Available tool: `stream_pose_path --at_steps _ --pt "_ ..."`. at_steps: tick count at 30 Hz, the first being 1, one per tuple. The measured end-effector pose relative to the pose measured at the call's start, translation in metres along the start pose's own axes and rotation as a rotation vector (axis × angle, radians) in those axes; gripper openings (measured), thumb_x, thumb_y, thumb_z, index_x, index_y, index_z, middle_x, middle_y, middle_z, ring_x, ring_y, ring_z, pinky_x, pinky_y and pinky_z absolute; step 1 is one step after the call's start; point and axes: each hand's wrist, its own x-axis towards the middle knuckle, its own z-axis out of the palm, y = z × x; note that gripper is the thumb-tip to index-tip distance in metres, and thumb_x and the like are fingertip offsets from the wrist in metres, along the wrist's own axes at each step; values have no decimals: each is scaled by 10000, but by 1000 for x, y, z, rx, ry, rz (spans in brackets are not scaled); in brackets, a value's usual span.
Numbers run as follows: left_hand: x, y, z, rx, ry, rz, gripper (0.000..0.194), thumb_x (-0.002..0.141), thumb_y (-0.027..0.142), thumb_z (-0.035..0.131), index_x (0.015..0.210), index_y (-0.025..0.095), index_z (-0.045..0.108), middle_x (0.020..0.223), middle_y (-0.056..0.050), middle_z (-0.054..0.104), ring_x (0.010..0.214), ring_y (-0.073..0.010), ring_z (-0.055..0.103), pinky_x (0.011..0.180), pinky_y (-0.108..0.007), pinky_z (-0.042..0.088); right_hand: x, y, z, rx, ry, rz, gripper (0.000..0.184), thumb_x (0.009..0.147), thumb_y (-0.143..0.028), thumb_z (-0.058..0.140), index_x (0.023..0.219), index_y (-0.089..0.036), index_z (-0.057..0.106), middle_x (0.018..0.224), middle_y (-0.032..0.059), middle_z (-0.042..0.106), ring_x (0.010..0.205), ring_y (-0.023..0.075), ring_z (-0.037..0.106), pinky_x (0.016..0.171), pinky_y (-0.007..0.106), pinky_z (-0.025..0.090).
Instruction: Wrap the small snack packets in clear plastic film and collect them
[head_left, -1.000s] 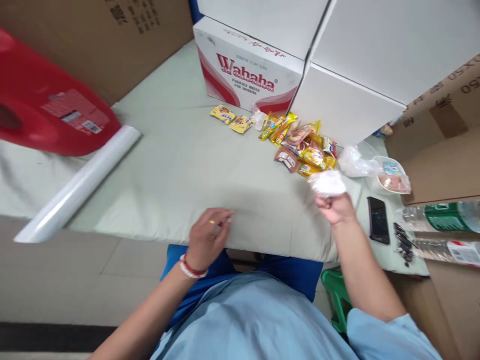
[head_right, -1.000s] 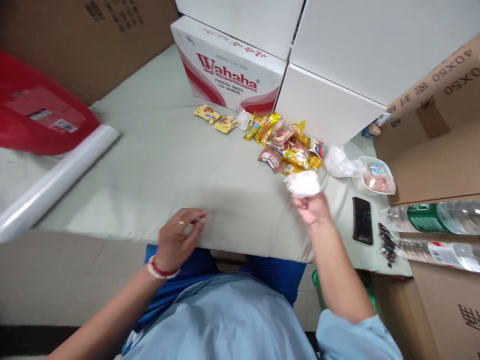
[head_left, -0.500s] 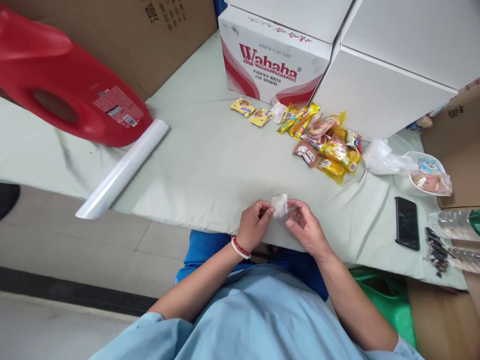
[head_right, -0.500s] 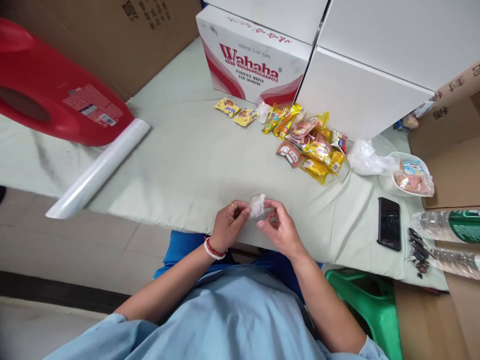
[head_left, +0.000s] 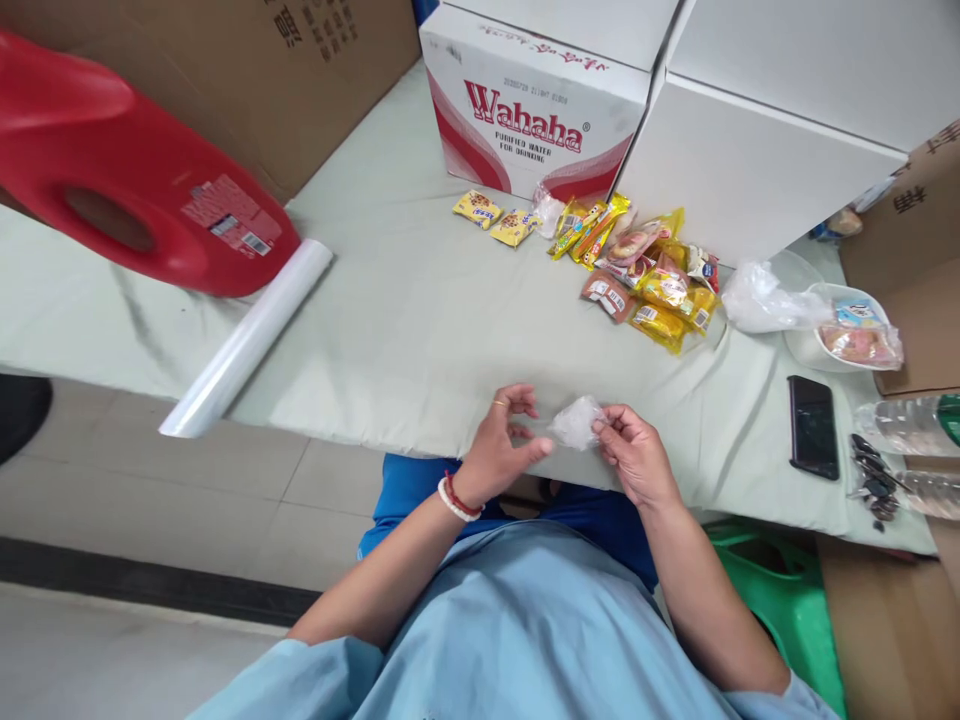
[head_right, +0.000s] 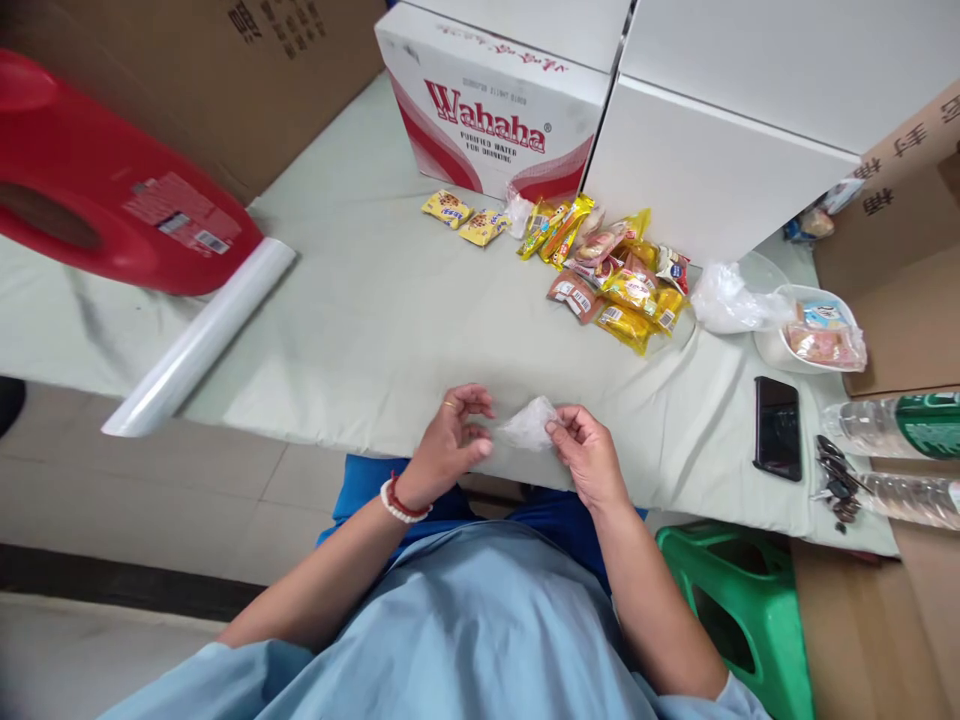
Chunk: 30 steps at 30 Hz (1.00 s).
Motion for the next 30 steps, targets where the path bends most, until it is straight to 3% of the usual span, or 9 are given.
stream_pose_path --at_steps 4,7,12,15,19,21,24,27,30 --pt "-8 -2 12 225 -46 7 307 789 455 845 868 199 694 883 -32 631 800 -169 571 712 -293 453 -7 -3 6 -28 -16 13 472 689 -563 934 852 -204 673 693 -42 551 553 70 390 438 192 292" --pt "-6 -1 7 63 -63 -118 326 851 475 782 759 194 645 672 23 557 644 -123 487 641 -265 400 -9 -11 0 16 -44 78 499 647 -557 959 813 -199 655 652 -56 506 522 56 347 419 185 251" --pt "-8 3 0 -350 -78 -343 426 754 509 901 774 188 621 766 12 640 715 -117 595 686 -247 528 -5 -15 -20 71 5 96 499 616 -512 977 833 -200 653 670 -65 492 499 40 324 421 185 250" --pt "-11 2 4 -539 -72 -440 480 703 515 951 779 183 612 828 -3 667 771 -136 651 724 -286 593 -5 -7 -27 47 91 -2 473 670 -529 945 849 -209 646 699 -57 499 521 53 364 444 194 300" --pt "-13 0 11 -558 -18 -389 483 696 498 966 749 179 607 850 0 675 758 -118 646 699 -262 567 -14 5 -29 -148 217 -271 326 898 -529 780 978 -229 680 817 -12 575 643 99 492 566 223 441" --pt "-14 0 13 -499 -13 -326 486 693 467 970 706 171 585 923 -15 700 794 -111 649 709 -242 541 -20 7 -25 -283 191 -424 312 916 -458 783 1134 -252 694 1015 32 632 743 118 555 675 258 522" --pt "-16 0 16 -382 -61 -254 477 672 418 973 693 170 565 1032 -47 727 876 -137 659 747 -252 528 -24 3 -15 -481 14 -574 392 920 -351 776 1296 -290 682 1333 98 597 810 133 605 749 313 583" --pt "-13 -2 14 -276 -10 -179 442 692 382 932 709 187 536 1004 -41 717 884 -147 641 774 -264 518 -21 -2 -9 -624 -41 -668 142 996 -280 659 1098 -275 757 1222 91 671 868 168 667 753 323 587" --pt "-8 -8 6 -205 170 -135 407 716 341 861 706 202 479 921 -13 677 836 -130 616 787 -259 506 -18 -7 -10 -662 43 -734 132 1016 -266 638 1011 -274 769 1057 71 708 915 196 697 765 325 587"
